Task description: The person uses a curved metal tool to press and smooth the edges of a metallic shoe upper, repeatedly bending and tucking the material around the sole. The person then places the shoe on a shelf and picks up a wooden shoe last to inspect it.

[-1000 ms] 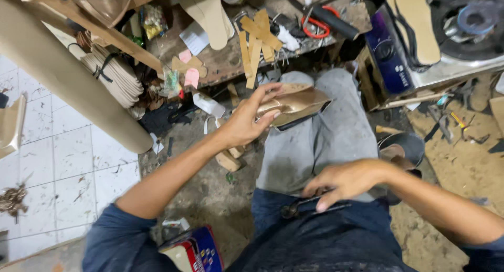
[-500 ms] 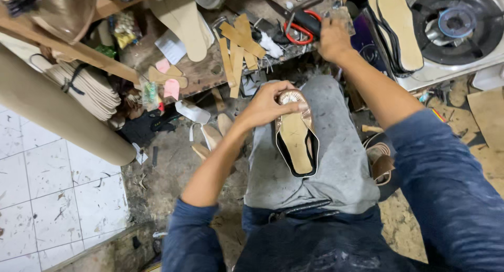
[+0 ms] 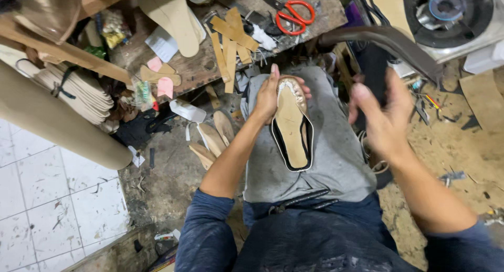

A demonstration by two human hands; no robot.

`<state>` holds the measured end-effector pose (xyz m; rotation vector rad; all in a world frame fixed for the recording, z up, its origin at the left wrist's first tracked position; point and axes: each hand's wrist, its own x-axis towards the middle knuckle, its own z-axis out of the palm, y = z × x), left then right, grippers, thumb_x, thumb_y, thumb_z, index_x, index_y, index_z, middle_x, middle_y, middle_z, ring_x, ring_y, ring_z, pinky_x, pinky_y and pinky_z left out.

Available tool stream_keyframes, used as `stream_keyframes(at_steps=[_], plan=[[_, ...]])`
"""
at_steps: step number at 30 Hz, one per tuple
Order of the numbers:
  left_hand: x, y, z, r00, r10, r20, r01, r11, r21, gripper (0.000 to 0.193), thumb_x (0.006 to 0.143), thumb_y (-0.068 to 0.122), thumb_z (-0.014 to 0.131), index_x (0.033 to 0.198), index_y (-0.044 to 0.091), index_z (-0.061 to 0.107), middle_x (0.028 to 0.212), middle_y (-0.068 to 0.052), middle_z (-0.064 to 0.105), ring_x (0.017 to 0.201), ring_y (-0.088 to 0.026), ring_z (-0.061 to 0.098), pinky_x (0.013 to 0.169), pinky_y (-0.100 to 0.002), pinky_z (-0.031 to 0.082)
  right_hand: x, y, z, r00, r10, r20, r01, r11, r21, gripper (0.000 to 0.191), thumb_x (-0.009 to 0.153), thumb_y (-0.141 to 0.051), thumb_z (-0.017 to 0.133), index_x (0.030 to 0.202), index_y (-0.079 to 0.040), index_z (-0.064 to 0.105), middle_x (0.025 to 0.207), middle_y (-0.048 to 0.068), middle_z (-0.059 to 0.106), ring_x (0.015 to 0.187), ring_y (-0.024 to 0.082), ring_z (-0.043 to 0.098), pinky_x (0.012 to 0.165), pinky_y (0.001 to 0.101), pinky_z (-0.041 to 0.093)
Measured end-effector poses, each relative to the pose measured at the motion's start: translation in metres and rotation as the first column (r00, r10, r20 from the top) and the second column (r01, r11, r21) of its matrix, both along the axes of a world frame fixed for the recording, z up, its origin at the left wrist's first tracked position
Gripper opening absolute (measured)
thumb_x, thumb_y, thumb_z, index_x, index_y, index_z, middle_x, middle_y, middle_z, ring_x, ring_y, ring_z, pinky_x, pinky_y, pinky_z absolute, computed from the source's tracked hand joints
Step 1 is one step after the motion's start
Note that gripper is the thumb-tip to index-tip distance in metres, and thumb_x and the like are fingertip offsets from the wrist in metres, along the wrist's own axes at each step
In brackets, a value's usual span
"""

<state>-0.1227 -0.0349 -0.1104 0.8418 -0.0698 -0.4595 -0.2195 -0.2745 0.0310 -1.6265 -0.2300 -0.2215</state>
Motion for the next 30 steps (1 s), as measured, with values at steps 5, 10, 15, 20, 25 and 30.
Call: stream_keyframes(at_steps=[5,10,15,20,25,30], plan=[[-0.004,-0.008,0.001,0.999,0.016,-0.044,-0.016,1.000,-0.011,0.083,0.104,0.063,0.027,0.109,-0.010,0.066,0.095,-0.025,0.074,0.088,-0.038,0.077,0.077,-0.046,0.064,-0.062,0.023,-0.017,0.923,-0.092,0.373,-0.078,0.905,0.417,0.036,0.111,-0.038,0.064,0.111,-0.003,0.059,0.080,0.010,0.062,0.063,0.022,0.059,0.062,0.0338,0.052],[-0.015,-0.010,0.011,0.999,0.054,-0.007,-0.053,0.994,0.098,0.082,0.105,0.062,0.030,0.112,-0.011,0.066,0.094,-0.025,0.074,0.083,-0.038,0.076,0.073,-0.045,0.063,-0.066,0.040,-0.067,0.972,-0.142,-0.188,0.047,0.899,-0.435,0.039,0.105,-0.043,0.064,0.116,-0.005,0.066,0.074,0.014,0.064,0.059,0.023,0.059,0.059,0.0376,0.052],[-0.015,-0.015,0.011,1.000,0.024,-0.010,-0.024,0.999,0.038,0.084,0.104,0.065,0.027,0.107,-0.010,0.065,0.092,-0.024,0.075,0.082,-0.035,0.077,0.074,-0.045,0.065,-0.077,0.039,-0.062,0.895,-0.121,0.430,-0.117,0.866,0.487,0.035,0.108,-0.037,0.064,0.129,-0.011,0.057,0.108,0.007,0.067,0.080,0.019,0.065,0.072,0.0344,0.057],[-0.017,-0.014,0.005,0.985,0.071,0.160,-0.094,0.985,0.147,0.086,0.108,0.065,0.029,0.112,-0.011,0.068,0.100,-0.025,0.075,0.089,-0.033,0.074,0.084,-0.044,0.062,-0.074,0.040,-0.051,0.970,-0.197,-0.146,0.100,0.862,-0.497,0.028,0.099,-0.023,0.065,0.108,0.003,0.060,0.076,0.018,0.065,0.065,0.022,0.063,0.061,0.0359,0.050],[-0.020,-0.016,0.006,0.999,0.039,-0.010,-0.039,0.998,0.047,0.083,0.102,0.065,0.027,0.106,-0.008,0.067,0.091,-0.023,0.075,0.083,-0.035,0.077,0.076,-0.045,0.065,-0.078,0.035,-0.055,0.942,-0.129,0.309,0.183,0.971,-0.153,0.018,0.104,-0.019,0.058,0.094,-0.004,0.059,0.075,0.012,0.060,0.066,0.019,0.060,0.063,0.0324,0.048],[-0.022,-0.017,0.005,0.996,0.073,0.045,-0.079,0.985,0.151,0.087,0.104,0.067,0.025,0.108,-0.009,0.068,0.092,-0.024,0.075,0.082,-0.035,0.077,0.078,-0.043,0.063,-0.075,0.036,-0.063,0.967,-0.171,-0.186,0.025,0.799,-0.601,0.028,0.095,-0.020,0.074,0.102,0.001,0.058,0.065,0.015,0.059,0.053,0.024,0.058,0.053,0.0321,0.045]])
